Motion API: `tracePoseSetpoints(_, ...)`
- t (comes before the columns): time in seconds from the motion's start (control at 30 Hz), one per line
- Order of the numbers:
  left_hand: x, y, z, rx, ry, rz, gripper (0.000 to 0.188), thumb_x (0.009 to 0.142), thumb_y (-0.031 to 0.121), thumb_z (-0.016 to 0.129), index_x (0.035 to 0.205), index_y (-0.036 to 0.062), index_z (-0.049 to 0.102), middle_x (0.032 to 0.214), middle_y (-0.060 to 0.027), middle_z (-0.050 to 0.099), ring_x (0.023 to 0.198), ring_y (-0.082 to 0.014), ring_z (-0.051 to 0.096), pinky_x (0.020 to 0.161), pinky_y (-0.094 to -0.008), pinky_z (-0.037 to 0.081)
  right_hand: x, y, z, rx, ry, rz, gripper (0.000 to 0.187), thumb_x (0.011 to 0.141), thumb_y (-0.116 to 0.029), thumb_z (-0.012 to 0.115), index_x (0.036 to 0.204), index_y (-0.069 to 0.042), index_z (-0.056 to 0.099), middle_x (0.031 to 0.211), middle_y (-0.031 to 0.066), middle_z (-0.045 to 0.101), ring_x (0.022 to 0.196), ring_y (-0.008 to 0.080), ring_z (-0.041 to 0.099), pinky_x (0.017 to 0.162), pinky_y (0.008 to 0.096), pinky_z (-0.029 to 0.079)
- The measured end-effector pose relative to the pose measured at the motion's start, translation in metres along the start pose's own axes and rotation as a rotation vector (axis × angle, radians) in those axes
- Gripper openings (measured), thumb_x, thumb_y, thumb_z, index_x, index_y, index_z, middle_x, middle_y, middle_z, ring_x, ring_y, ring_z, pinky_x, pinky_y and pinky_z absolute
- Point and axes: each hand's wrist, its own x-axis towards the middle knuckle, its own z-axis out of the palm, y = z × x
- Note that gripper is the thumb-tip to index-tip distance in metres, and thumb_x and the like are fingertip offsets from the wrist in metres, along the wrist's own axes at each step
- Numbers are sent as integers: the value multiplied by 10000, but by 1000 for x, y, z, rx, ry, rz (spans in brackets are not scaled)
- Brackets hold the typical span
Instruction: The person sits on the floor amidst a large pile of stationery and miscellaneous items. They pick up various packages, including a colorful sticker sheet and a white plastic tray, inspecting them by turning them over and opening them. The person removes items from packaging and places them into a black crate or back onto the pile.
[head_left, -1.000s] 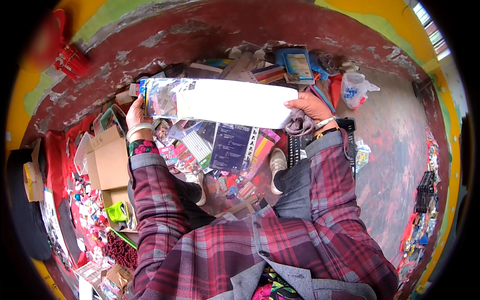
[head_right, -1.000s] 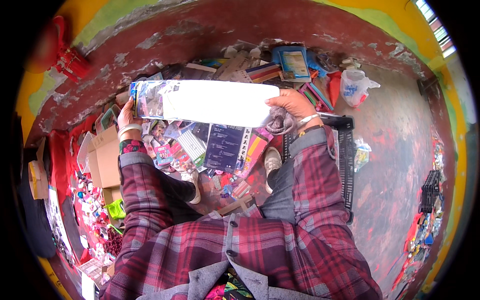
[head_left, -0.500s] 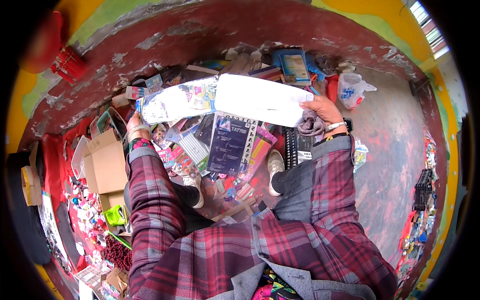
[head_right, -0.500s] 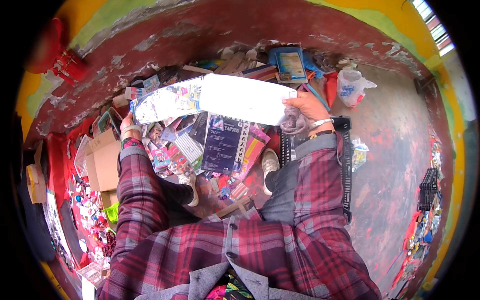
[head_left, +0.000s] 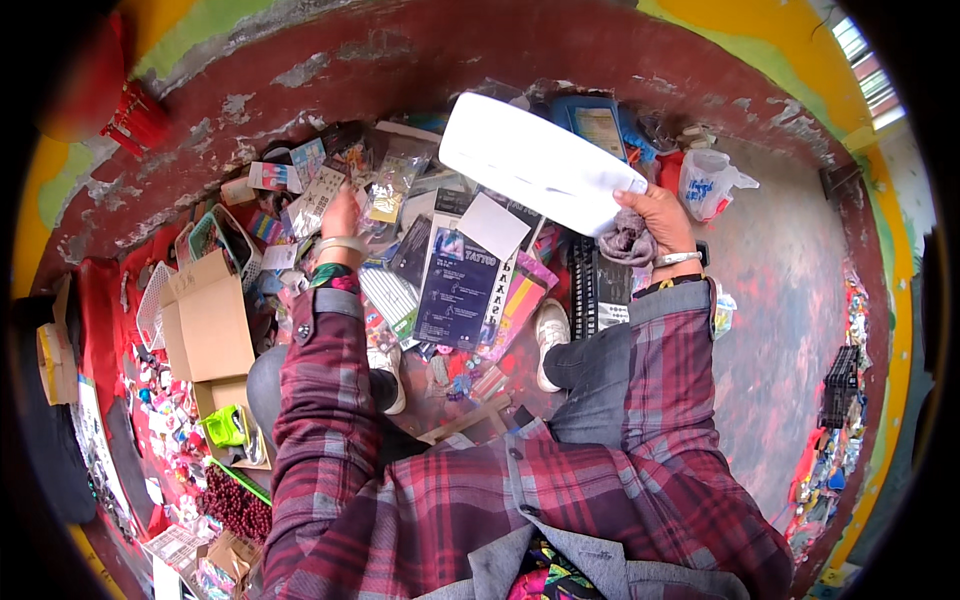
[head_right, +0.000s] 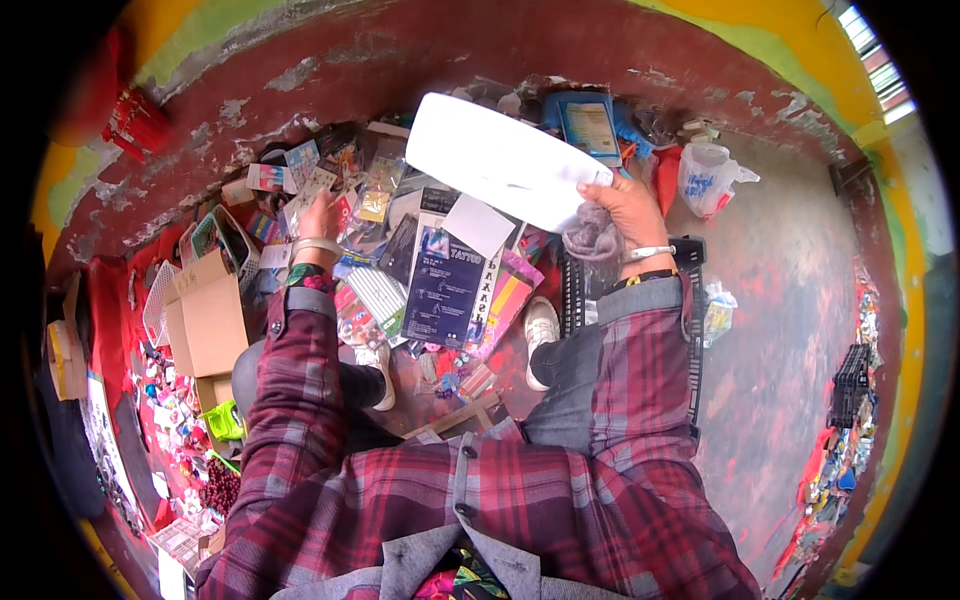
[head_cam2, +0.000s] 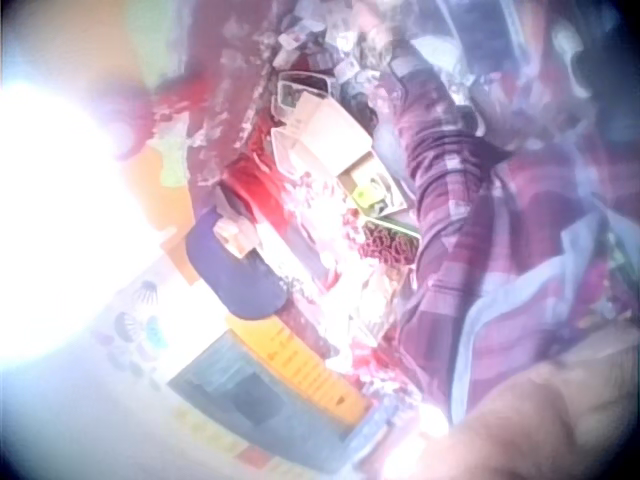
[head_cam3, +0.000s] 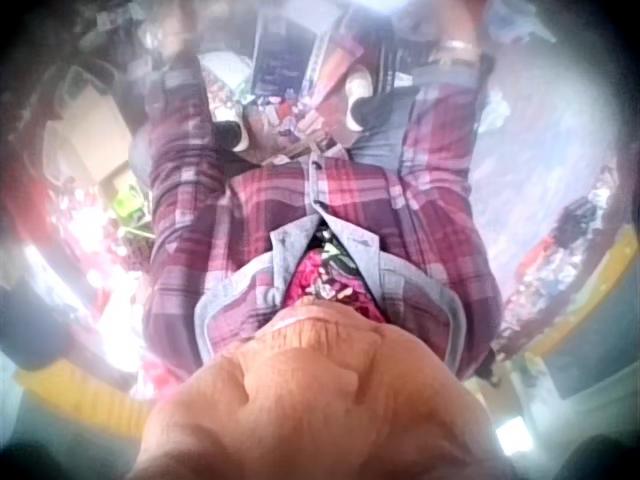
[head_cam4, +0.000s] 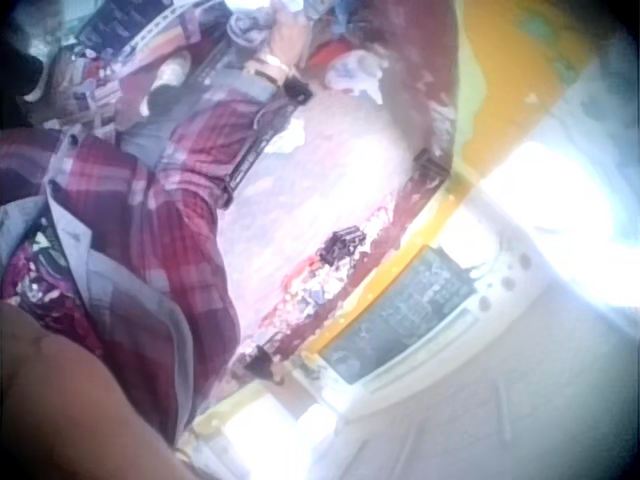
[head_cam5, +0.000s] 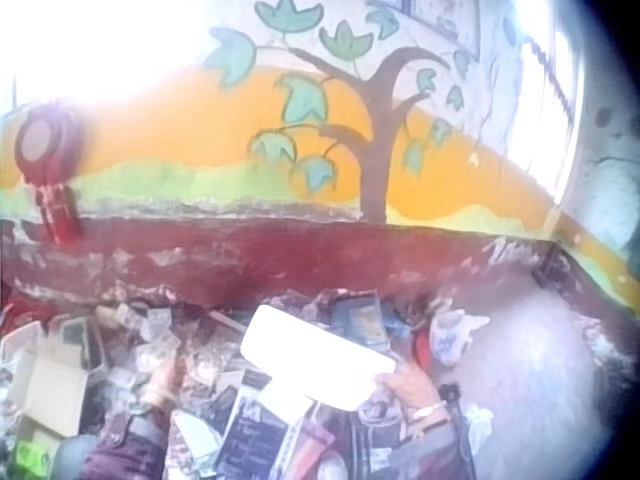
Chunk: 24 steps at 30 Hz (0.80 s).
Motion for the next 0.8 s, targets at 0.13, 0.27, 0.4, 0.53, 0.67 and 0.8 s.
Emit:
tracePoseSetpoints(0.13, -135, 108, 100, -460, -486, -172, 740, 830, 554, 516, 1295, -1, 364, 1320, -209, 386, 1190, -332, 409, 985, -462, 339, -17, -9, 44, -321, 70, -220, 196, 814, -96, 619, 954, 40, 643, 832, 48, 651, 646, 86, 586, 586, 199, 457)
tracePoseSetpoints(0.27, -185, 130, 122, -871, -825, -168, 831, 773, 569, 591, 1313, 21, 278, 1353, -177, 316, 1229, -366, 346, 988, -540, 317, -34, 8, 95, -1168, 159, -966, 340, 689, 34, 549, 965, -115, 680, 685, 64, 550, 619, 215, 568, 549, 276, 446)
tracePoseSetpoints(0.4, -196, 133, 122, -999, -441, -173, 309, 873, 133, 539, 1140, -8, 474, 1115, -138, 555, 1085, -278, 507, 955, -428, 386, -53, 14, 124, -1472, 4, -1230, 446, 610, -103, 607, 1052, -146, 650, 808, 17, 555, 638, 179, 544, 548, 302, 435)
tracePoseSetpoints(0.53, -191, 130, 101, -921, -311, -98, 314, 847, 44, 534, 1145, -37, 473, 1110, -148, 558, 1055, -277, 530, 953, -425, 389, -62, 5, 136, -1316, -218, -1075, 443, 646, -191, 679, 1078, -108, 621, 875, 39, 569, 706, 206, 573, 596, 312, 459)
tracePoseSetpoints(0.67, -185, 126, 82, -842, -387, -55, 349, 838, 51, 554, 1162, -41, 461, 1111, -150, 559, 1042, -278, 541, 945, -427, 397, -43, 10, 107, -838, -222, -709, 340, 731, -161, 694, 1047, -54, 627, 905, 40, 615, 769, 158, 599, 664, 261, 470)
tracePoseSetpoints(0.8, -193, 122, 85, -739, -501, -106, 331, 847, 56, 542, 1154, -40, 463, 1093, -147, 567, 992, -264, 569, 897, -396, 445, -17, 2, 79, -400, -83, -301, 192, 810, -124, 645, 937, 20, 648, 800, 19, 637, 734, 77, 569, 674, 209, 447)
